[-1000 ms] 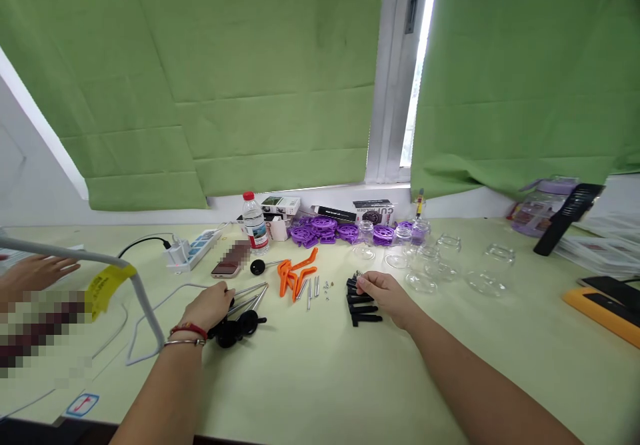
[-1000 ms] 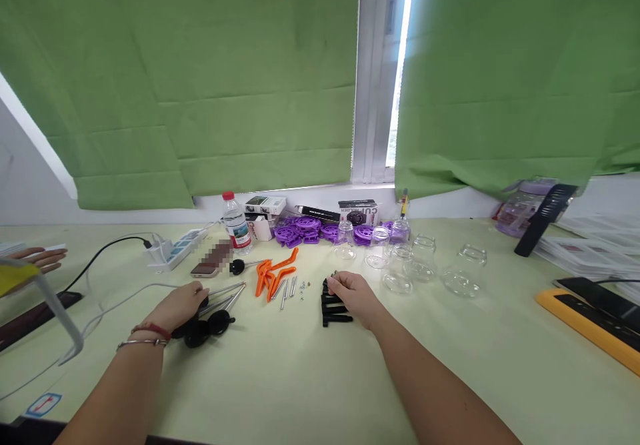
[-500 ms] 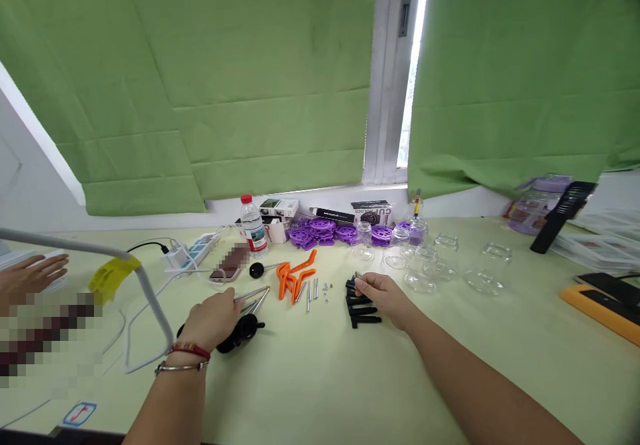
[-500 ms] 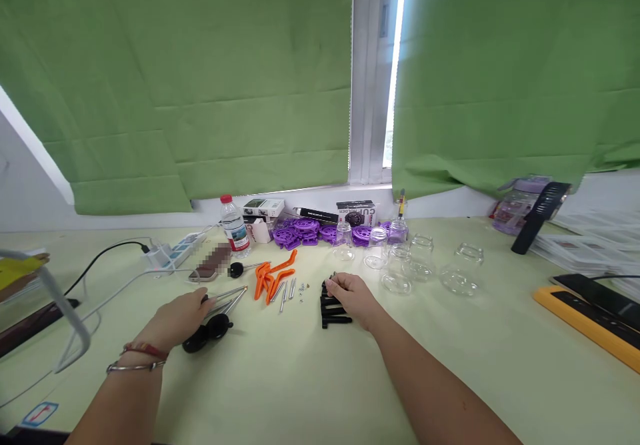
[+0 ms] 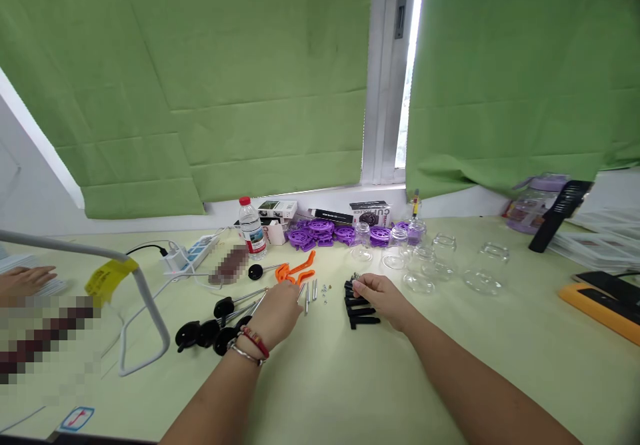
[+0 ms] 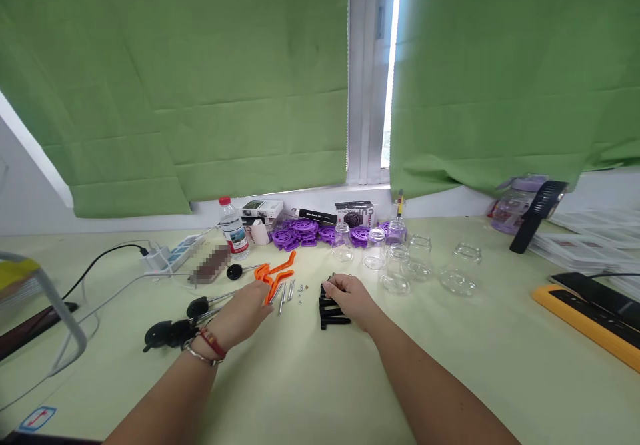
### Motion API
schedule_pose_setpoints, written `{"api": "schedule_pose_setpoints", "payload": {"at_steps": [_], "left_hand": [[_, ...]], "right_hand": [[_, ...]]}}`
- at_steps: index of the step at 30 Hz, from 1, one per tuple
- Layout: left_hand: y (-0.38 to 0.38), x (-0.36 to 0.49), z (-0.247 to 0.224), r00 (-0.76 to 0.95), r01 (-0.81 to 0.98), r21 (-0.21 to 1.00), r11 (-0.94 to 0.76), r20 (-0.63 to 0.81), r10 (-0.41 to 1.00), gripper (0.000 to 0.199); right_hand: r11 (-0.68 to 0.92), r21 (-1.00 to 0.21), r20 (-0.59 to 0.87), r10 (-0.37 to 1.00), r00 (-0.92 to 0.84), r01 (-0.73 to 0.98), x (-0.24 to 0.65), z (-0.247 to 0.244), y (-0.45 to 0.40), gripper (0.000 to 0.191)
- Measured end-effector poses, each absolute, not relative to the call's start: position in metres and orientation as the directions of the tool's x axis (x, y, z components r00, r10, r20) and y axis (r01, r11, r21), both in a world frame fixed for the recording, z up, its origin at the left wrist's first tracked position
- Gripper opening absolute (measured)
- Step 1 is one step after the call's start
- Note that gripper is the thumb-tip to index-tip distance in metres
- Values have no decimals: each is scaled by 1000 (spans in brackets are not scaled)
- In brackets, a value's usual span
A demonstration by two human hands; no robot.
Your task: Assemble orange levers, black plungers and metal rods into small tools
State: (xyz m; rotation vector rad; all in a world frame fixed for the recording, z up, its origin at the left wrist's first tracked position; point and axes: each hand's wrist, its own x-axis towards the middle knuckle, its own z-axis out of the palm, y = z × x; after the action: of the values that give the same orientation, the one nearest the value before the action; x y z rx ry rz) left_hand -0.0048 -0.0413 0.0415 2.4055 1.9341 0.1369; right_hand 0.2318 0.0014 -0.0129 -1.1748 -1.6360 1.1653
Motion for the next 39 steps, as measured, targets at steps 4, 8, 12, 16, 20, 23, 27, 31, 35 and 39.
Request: {"api": "schedule_pose_setpoints", "payload": {"at_steps": [4,8,12,16,20,23,27,31,35,39], "left_hand": [[-24,3,32,185,977,107,-186,22,983,13],[-14,6,30,158,983,94,-158,9,987,16],[-10,9,28,160,985,67,-160,6,987,19],[-7,11,24,155,988,27,-155,0,988,20],[0,5,27,98,995,-16,-97,31,995,23],[10,-7,34,14,999,-49,-11,77,997,27],[32,-33,45,-134,987,-73,140,78,988,31],[56,-61,48,-235,970,-63,235,0,972,30],[71,-82,45,-260,964,-68,256,-51,964,33],[76,-96,39,-237,971,-58,232,-87,968,35]], "right_hand": [[160,-953,93,962,-256,257,231,-11,0,38],[179,-947,107,959,-263,266,231,-12,0,37],[184,-942,109,959,-260,282,231,-11,-1,38],[182,-942,107,960,-260,282,230,-9,-2,39],[192,-942,118,957,-264,276,231,-11,-1,37],[197,-942,123,955,-270,271,231,-14,0,36],[190,-942,116,958,-264,276,230,-15,1,35],[191,-940,117,958,-261,281,230,-14,0,36],[191,-941,116,958,-263,279,231,-15,1,35],[211,-933,138,958,-252,290,232,-18,4,35]]}}
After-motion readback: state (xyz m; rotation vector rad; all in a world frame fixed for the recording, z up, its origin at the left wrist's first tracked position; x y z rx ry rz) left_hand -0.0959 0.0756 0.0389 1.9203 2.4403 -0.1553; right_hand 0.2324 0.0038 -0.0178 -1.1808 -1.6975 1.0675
